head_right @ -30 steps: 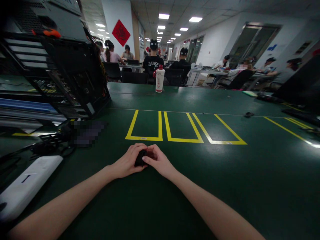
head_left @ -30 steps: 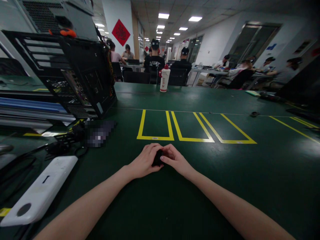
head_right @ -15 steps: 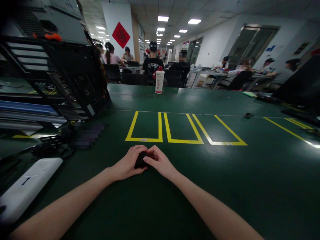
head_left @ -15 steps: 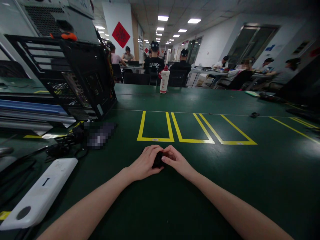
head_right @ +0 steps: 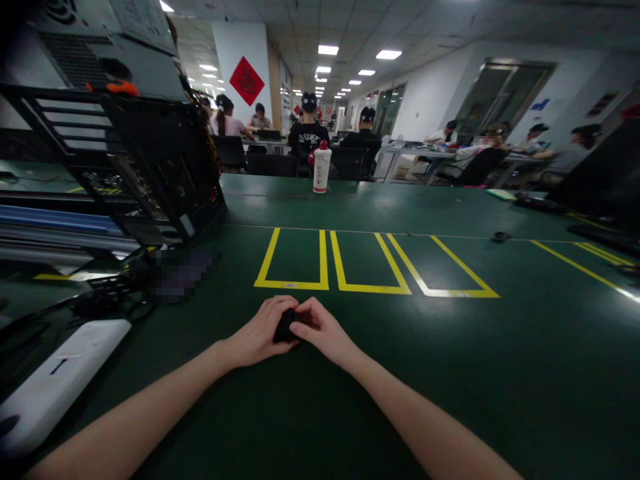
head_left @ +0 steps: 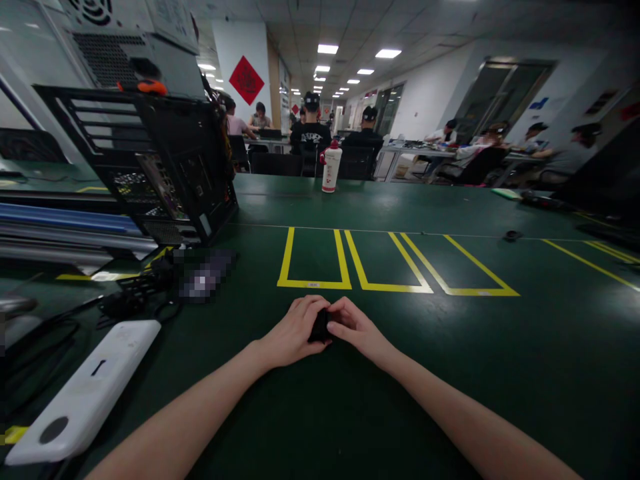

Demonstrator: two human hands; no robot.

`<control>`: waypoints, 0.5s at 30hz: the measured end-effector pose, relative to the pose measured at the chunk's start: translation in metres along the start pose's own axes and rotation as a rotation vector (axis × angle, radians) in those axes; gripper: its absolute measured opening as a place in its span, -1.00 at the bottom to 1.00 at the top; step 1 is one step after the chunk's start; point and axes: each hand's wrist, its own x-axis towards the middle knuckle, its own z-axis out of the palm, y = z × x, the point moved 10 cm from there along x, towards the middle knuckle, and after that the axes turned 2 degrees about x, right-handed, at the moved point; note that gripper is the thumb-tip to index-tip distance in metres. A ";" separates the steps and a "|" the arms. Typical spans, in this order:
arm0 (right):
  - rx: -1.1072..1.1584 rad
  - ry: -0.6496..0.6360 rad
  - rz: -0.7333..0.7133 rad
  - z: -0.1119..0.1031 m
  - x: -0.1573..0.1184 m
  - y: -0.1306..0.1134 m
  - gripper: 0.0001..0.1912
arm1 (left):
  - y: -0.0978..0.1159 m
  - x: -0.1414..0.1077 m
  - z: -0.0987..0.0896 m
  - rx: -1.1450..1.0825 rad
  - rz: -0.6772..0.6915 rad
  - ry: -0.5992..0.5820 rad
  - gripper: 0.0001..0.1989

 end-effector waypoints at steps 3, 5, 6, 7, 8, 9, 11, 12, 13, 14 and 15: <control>-0.044 0.054 0.024 -0.004 0.001 0.003 -0.79 | 0.001 0.000 -0.001 0.002 0.008 0.003 -0.42; -0.071 0.061 0.043 -0.004 0.001 0.004 -0.74 | 0.001 0.000 0.000 0.000 0.006 -0.004 -0.41; -0.083 0.054 0.050 -0.004 0.001 0.005 -0.73 | 0.001 0.000 0.000 0.000 0.004 -0.005 -0.40; -0.090 0.043 0.052 -0.003 0.000 0.004 -0.72 | 0.000 0.000 0.000 -0.001 0.000 -0.007 -0.40; -0.088 0.023 0.051 -0.002 0.000 0.004 -0.72 | 0.000 -0.001 0.001 -0.002 -0.005 -0.007 -0.41; -0.074 -0.003 0.043 -0.001 0.000 0.003 -0.72 | -0.001 -0.001 0.001 -0.004 -0.009 -0.007 -0.41; -0.026 -0.053 0.018 0.002 0.000 0.002 -0.69 | -0.001 -0.001 0.001 -0.005 -0.007 -0.005 -0.42; -0.007 -0.067 0.005 0.003 0.000 0.001 -0.66 | -0.001 -0.001 0.001 -0.004 -0.002 -0.005 -0.42; 0.002 -0.071 -0.004 0.003 0.000 0.001 -0.64 | 0.000 -0.001 0.001 -0.003 0.002 -0.004 -0.42; -0.002 -0.064 -0.009 0.003 0.000 0.001 -0.66 | 0.000 -0.001 0.001 -0.003 0.003 -0.002 -0.42; -0.017 -0.043 -0.012 0.002 0.000 0.001 -0.69 | -0.001 0.000 0.001 -0.004 0.002 -0.001 -0.42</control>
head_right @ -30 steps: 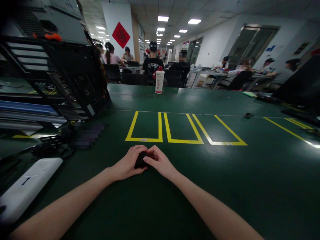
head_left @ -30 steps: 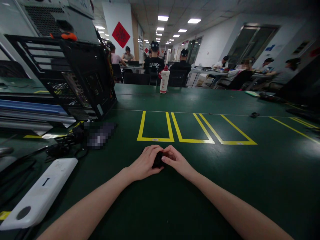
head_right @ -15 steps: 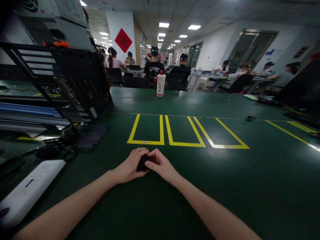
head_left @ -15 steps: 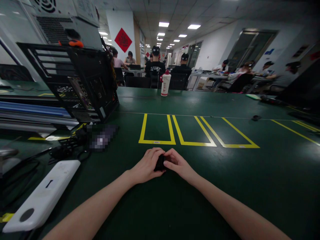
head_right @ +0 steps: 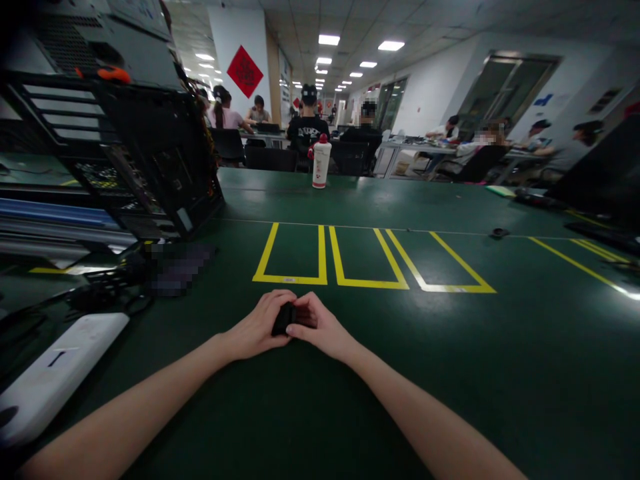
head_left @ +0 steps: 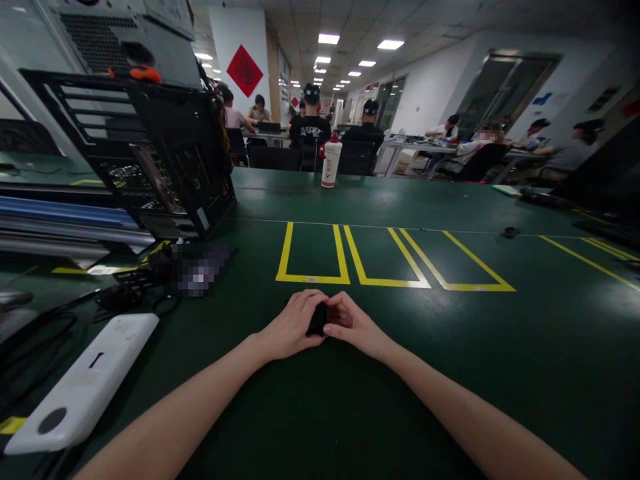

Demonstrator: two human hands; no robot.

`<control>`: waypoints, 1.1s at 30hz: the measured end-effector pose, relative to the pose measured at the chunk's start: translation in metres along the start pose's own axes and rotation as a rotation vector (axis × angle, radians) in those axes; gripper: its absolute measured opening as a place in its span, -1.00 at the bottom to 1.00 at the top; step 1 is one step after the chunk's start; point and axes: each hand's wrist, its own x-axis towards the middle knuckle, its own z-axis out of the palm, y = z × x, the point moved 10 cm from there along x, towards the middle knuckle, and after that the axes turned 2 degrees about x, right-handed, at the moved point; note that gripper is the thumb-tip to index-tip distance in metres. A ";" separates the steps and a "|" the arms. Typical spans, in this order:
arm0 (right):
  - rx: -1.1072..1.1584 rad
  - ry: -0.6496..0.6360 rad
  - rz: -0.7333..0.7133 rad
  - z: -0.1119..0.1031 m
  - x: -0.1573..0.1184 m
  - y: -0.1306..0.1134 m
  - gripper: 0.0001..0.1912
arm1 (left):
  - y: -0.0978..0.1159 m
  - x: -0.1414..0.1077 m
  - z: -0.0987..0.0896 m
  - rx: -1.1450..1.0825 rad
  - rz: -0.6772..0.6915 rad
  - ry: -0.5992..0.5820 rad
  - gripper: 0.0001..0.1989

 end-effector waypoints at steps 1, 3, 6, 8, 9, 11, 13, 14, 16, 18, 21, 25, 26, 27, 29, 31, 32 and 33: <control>-0.020 0.024 0.001 -0.001 0.000 0.000 -0.75 | 0.000 0.000 0.000 -0.003 -0.003 0.002 -0.42; -0.056 0.073 0.005 -0.003 0.000 -0.002 -0.83 | 0.000 0.000 -0.001 -0.011 -0.003 0.006 -0.42; -0.091 0.092 0.024 -0.002 -0.001 -0.002 -0.80 | 0.001 0.001 -0.002 -0.013 -0.001 0.008 -0.42; -0.106 0.093 0.044 -0.002 -0.001 -0.001 -0.76 | 0.002 0.001 -0.003 -0.011 -0.005 -0.003 -0.42; -0.107 0.086 0.049 -0.002 -0.001 0.000 -0.74 | 0.002 0.001 -0.003 -0.011 -0.006 -0.013 -0.42; -0.089 0.044 0.041 -0.001 0.000 0.000 -0.74 | 0.003 0.001 -0.002 -0.014 -0.005 -0.031 -0.43; -0.043 -0.012 0.018 0.002 -0.001 -0.002 -0.72 | 0.002 0.001 -0.002 -0.016 -0.006 -0.024 -0.43; -0.019 -0.036 0.006 0.003 -0.001 -0.003 -0.70 | 0.002 0.001 -0.003 -0.015 -0.008 -0.015 -0.43; 0.009 -0.054 -0.010 0.004 -0.001 -0.005 -0.65 | 0.001 0.000 -0.003 -0.012 -0.015 0.000 -0.41; -0.009 -0.017 -0.015 0.002 -0.001 -0.005 -0.69 | 0.001 0.001 -0.003 -0.011 -0.012 -0.004 -0.41; -0.066 0.066 -0.001 -0.002 -0.001 -0.005 -0.80 | 0.005 0.001 -0.004 -0.007 0.005 -0.023 -0.44; -0.083 0.089 0.028 -0.001 -0.002 -0.007 -0.77 | 0.003 0.002 -0.005 0.004 -0.008 -0.015 -0.42; -0.085 0.086 0.036 0.000 -0.002 -0.007 -0.75 | 0.002 0.002 -0.004 0.002 -0.012 -0.014 -0.42; -0.088 0.080 0.043 0.000 -0.002 -0.007 -0.75 | 0.001 0.001 -0.003 -0.002 -0.013 -0.014 -0.41; -0.083 0.059 0.035 0.001 -0.003 -0.007 -0.76 | 0.000 0.001 -0.001 -0.013 -0.012 -0.010 -0.43; -0.051 0.025 0.012 0.003 -0.003 -0.008 -0.74 | -0.001 0.000 -0.001 -0.013 -0.010 0.002 -0.43; -0.031 0.013 0.000 0.003 -0.003 -0.007 -0.71 | -0.001 0.000 0.000 -0.010 -0.009 0.002 -0.42; -0.017 0.010 -0.009 0.003 -0.003 -0.007 -0.69 | -0.002 0.000 0.000 -0.006 -0.009 0.001 -0.42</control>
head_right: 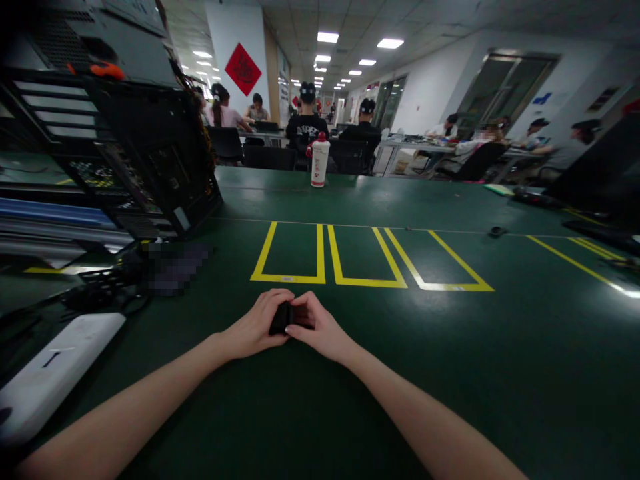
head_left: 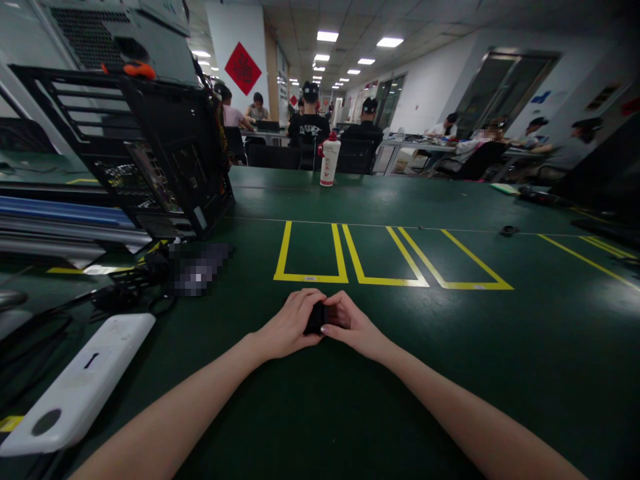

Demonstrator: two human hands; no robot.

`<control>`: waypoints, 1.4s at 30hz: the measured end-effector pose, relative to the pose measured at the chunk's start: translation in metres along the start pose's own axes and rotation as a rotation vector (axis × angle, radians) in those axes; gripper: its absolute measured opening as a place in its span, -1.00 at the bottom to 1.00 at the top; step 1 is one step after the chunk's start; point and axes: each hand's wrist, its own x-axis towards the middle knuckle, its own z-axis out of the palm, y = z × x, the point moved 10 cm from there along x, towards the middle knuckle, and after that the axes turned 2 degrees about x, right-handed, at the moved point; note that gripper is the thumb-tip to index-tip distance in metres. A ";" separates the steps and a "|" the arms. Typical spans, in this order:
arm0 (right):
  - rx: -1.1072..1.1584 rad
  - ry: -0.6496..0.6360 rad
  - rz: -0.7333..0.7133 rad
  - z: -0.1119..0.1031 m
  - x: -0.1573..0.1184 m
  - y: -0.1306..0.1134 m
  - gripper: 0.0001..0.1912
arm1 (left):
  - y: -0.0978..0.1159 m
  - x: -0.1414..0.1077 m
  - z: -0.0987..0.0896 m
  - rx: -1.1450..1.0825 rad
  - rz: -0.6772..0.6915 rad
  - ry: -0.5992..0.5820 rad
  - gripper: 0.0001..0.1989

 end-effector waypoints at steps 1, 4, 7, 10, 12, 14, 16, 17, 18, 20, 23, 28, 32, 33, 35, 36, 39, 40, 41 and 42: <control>0.010 0.001 -0.005 0.000 0.000 0.001 -0.68 | 0.000 0.000 0.000 0.004 0.000 0.000 -0.42; 0.005 0.034 -0.007 -0.002 0.001 0.003 -0.77 | 0.001 0.001 0.000 0.017 0.008 0.003 -0.41; -0.025 0.084 -0.018 -0.005 0.002 0.001 -0.83 | 0.003 0.001 -0.001 0.024 0.019 0.007 -0.41; -0.070 0.104 0.004 -0.005 0.002 0.000 -0.78 | 0.003 0.002 -0.001 0.011 0.010 -0.003 -0.42; -0.096 0.096 0.034 -0.006 0.001 0.002 -0.74 | 0.002 0.001 -0.001 0.005 0.006 -0.008 -0.41; -0.094 0.070 0.044 -0.005 0.001 0.003 -0.74 | 0.002 0.001 -0.001 0.000 0.005 -0.011 -0.42; -0.061 0.034 0.029 -0.004 0.001 0.004 -0.73 | 0.001 0.001 0.000 -0.004 0.003 -0.013 -0.42; -0.042 0.020 0.017 -0.003 0.001 0.004 -0.70 | 0.001 0.000 0.000 -0.005 0.004 -0.014 -0.42; -0.025 0.011 0.006 -0.003 0.001 0.005 -0.67 | 0.001 0.000 0.000 -0.004 0.003 -0.015 -0.41; -0.004 0.013 -0.007 -0.004 0.002 0.006 -0.67 | 0.001 0.000 0.000 -0.002 0.000 -0.012 -0.41; -0.010 0.059 0.001 -0.006 0.002 0.006 -0.79 | 0.001 0.001 -0.002 -0.008 -0.004 -0.010 -0.42; -0.068 0.104 0.043 -0.007 0.001 0.003 -0.77 | 0.001 0.001 -0.002 -0.013 0.000 -0.014 -0.42; -0.062 0.033 0.037 -0.003 0.001 0.004 -0.73 | -0.002 0.000 0.000 -0.012 -0.010 -0.005 -0.41; -0.023 0.004 0.022 -0.001 0.002 0.005 -0.71 | -0.002 0.000 0.001 -0.010 -0.010 -0.002 -0.41; 0.054 -0.027 -0.023 0.000 0.003 0.003 -0.63 | -0.002 0.000 0.001 0.001 -0.005 0.008 -0.40; 0.061 -0.032 -0.031 0.000 0.003 0.004 -0.60 | -0.002 0.000 0.001 0.006 -0.004 0.010 -0.40; 0.035 -0.002 -0.019 -0.002 0.004 0.005 -0.66 | -0.003 0.000 0.002 0.013 -0.008 0.006 -0.41; 0.015 0.023 -0.014 -0.004 0.003 0.004 -0.71 | -0.003 0.000 0.002 0.014 -0.008 0.007 -0.42; -0.005 0.048 -0.010 -0.005 0.003 0.003 -0.75 | -0.003 0.001 0.002 0.013 -0.008 0.005 -0.42; -0.026 0.071 -0.004 -0.007 0.003 0.003 -0.77 | -0.002 0.001 0.001 0.011 -0.008 0.004 -0.41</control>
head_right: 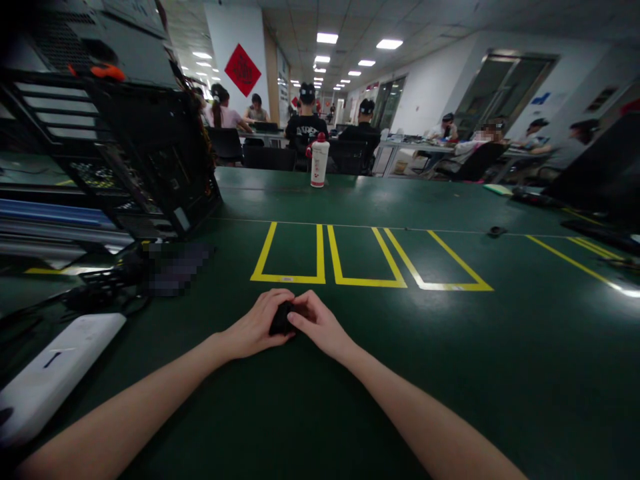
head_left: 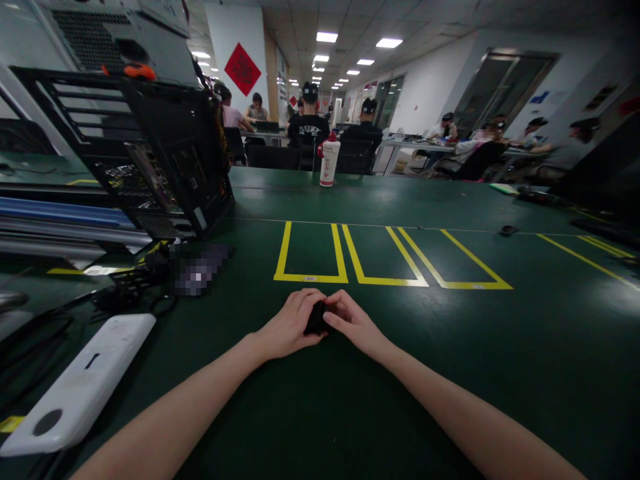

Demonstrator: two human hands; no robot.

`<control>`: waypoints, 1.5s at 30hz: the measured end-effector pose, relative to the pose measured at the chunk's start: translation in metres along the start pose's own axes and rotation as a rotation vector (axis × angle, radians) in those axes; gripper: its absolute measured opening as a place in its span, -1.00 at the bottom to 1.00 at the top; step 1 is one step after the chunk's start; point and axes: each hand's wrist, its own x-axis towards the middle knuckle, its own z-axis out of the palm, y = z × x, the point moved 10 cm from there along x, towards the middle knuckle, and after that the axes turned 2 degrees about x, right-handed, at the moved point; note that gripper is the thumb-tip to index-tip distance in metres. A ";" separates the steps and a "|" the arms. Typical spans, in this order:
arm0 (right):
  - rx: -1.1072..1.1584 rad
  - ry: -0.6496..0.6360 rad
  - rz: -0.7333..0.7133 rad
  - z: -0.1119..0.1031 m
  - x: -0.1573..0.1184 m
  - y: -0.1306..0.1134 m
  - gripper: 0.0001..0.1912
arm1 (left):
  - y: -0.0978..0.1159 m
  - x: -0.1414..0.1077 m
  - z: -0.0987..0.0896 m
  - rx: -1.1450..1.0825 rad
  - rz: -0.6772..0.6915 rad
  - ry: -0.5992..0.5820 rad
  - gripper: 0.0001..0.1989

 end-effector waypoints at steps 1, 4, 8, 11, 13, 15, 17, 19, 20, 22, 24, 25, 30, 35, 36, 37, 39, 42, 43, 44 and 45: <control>-0.018 0.013 0.010 -0.001 0.000 0.000 -0.78 | 0.000 0.000 0.000 -0.003 -0.002 -0.001 -0.41; -0.048 0.005 0.055 -0.001 0.000 0.004 -0.73 | 0.001 0.000 -0.001 -0.016 -0.006 -0.008 -0.41; 0.006 -0.076 0.042 0.003 -0.001 0.003 -0.71 | 0.002 0.000 -0.001 -0.013 0.009 -0.008 -0.40; 0.052 -0.101 0.010 0.006 -0.002 -0.001 -0.63 | 0.001 0.000 -0.001 -0.006 0.008 -0.004 -0.38; 0.036 -0.070 0.019 0.004 -0.002 -0.001 -0.70 | 0.002 0.000 -0.002 -0.007 0.009 -0.001 -0.38; 0.002 -0.025 0.035 0.002 -0.002 0.000 -0.79 | 0.002 0.000 -0.002 -0.012 0.008 -0.002 -0.40; -0.030 0.012 0.044 -0.001 -0.002 0.000 -0.80 | 0.002 0.000 -0.002 -0.018 0.000 -0.004 -0.41; -0.056 0.020 0.056 -0.002 -0.002 0.000 -0.76 | 0.002 0.000 -0.002 -0.023 -0.006 -0.007 -0.41; -0.063 0.014 0.063 -0.001 -0.002 0.001 -0.75 | 0.001 0.000 -0.002 -0.023 -0.005 -0.008 -0.41; -0.045 -0.018 0.062 0.000 -0.002 0.002 -0.74 | 0.001 0.000 -0.001 -0.017 0.001 -0.003 -0.41; 0.019 -0.066 0.034 0.004 -0.002 0.000 -0.71 | 0.001 0.000 -0.001 -0.016 0.002 0.001 -0.41; 0.056 -0.086 0.014 0.005 -0.003 -0.001 -0.67 | 0.000 0.000 0.000 -0.019 0.000 0.002 -0.41; 0.052 -0.066 -0.003 0.004 -0.004 -0.003 -0.69 | 0.002 0.000 -0.001 -0.028 0.013 0.004 -0.40; -0.043 0.032 0.023 -0.002 -0.003 -0.004 -0.81 | 0.003 0.001 -0.002 -0.020 0.019 0.007 -0.42; -0.051 0.032 0.033 -0.003 -0.002 -0.004 -0.78 | 0.003 0.001 -0.001 -0.020 0.017 0.007 -0.42; -0.061 0.026 0.045 -0.002 -0.002 -0.003 -0.76 | 0.002 0.001 -0.001 -0.020 0.013 0.008 -0.42; -0.081 -0.002 0.059 -0.001 -0.002 -0.001 -0.75 | 0.001 0.000 0.000 -0.018 0.006 0.005 -0.41; -0.034 -0.071 0.038 0.003 -0.003 -0.002 -0.75 | 0.000 0.000 0.000 -0.025 -0.003 0.004 -0.42; -0.003 -0.091 0.030 0.004 -0.004 -0.003 -0.72 | 0.000 -0.001 0.000 -0.030 -0.004 0.001 -0.41; 0.025 -0.105 0.026 0.005 -0.004 -0.002 -0.69 | 0.000 -0.001 0.000 -0.034 -0.005 -0.003 -0.41; 0.042 -0.112 0.023 0.005 -0.005 -0.002 -0.65 | 0.000 -0.001 0.000 -0.037 -0.007 -0.008 -0.40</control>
